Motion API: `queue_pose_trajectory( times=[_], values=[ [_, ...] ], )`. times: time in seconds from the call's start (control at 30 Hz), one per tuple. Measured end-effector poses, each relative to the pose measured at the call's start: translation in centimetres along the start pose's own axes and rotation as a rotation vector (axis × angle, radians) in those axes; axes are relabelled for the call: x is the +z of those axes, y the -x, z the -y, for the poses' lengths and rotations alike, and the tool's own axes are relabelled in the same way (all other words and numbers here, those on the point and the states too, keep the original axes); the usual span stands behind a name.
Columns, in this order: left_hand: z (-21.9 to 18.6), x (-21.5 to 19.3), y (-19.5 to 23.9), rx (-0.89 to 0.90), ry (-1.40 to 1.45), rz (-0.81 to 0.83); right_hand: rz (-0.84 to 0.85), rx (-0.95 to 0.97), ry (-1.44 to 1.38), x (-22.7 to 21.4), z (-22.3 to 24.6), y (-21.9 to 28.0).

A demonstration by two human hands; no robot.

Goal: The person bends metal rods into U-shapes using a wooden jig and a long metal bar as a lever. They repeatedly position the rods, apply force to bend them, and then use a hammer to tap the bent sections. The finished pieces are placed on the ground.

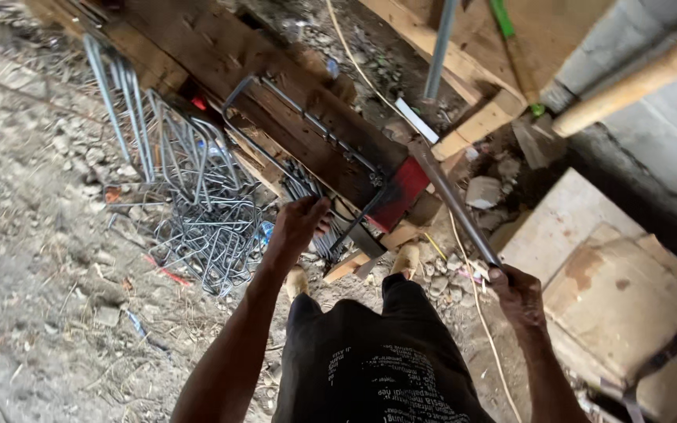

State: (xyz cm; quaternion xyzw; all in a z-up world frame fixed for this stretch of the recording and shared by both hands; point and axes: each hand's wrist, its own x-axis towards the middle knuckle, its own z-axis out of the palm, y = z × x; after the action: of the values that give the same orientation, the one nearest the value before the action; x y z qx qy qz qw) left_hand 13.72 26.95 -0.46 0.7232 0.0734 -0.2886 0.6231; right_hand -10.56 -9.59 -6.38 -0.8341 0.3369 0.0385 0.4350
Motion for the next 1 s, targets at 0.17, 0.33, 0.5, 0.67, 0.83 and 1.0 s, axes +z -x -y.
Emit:
queue_pose_trajectory(
  times=[0.17,0.33,0.5,0.67,0.83,1.0],
  values=[
    [-0.5,1.2,3.8,0.023,-0.4,0.027,0.089,-0.023,-0.028,-2.4,1.6,-0.9],
    [-0.7,4.7,6.8,-0.054,-0.315,0.058,0.175,-0.013,0.044,-4.8,-3.0,-2.8],
    [-5.1,2.1,6.9,-0.198,0.093,-0.053,0.21,-0.01,0.251,-7.4,-3.0,-4.6],
    [-7.7,-1.2,9.5,0.446,1.337,0.393,0.176,0.158,0.467,-7.9,-0.4,-1.2],
    [-13.1,-1.3,13.1,0.588,1.368,0.44,0.058,0.002,0.01,-3.3,-4.3,3.6],
    [-13.9,-3.9,14.0,0.61,1.416,0.52,-0.012,0.0,-0.383,1.9,-5.9,6.5]
  ],
)
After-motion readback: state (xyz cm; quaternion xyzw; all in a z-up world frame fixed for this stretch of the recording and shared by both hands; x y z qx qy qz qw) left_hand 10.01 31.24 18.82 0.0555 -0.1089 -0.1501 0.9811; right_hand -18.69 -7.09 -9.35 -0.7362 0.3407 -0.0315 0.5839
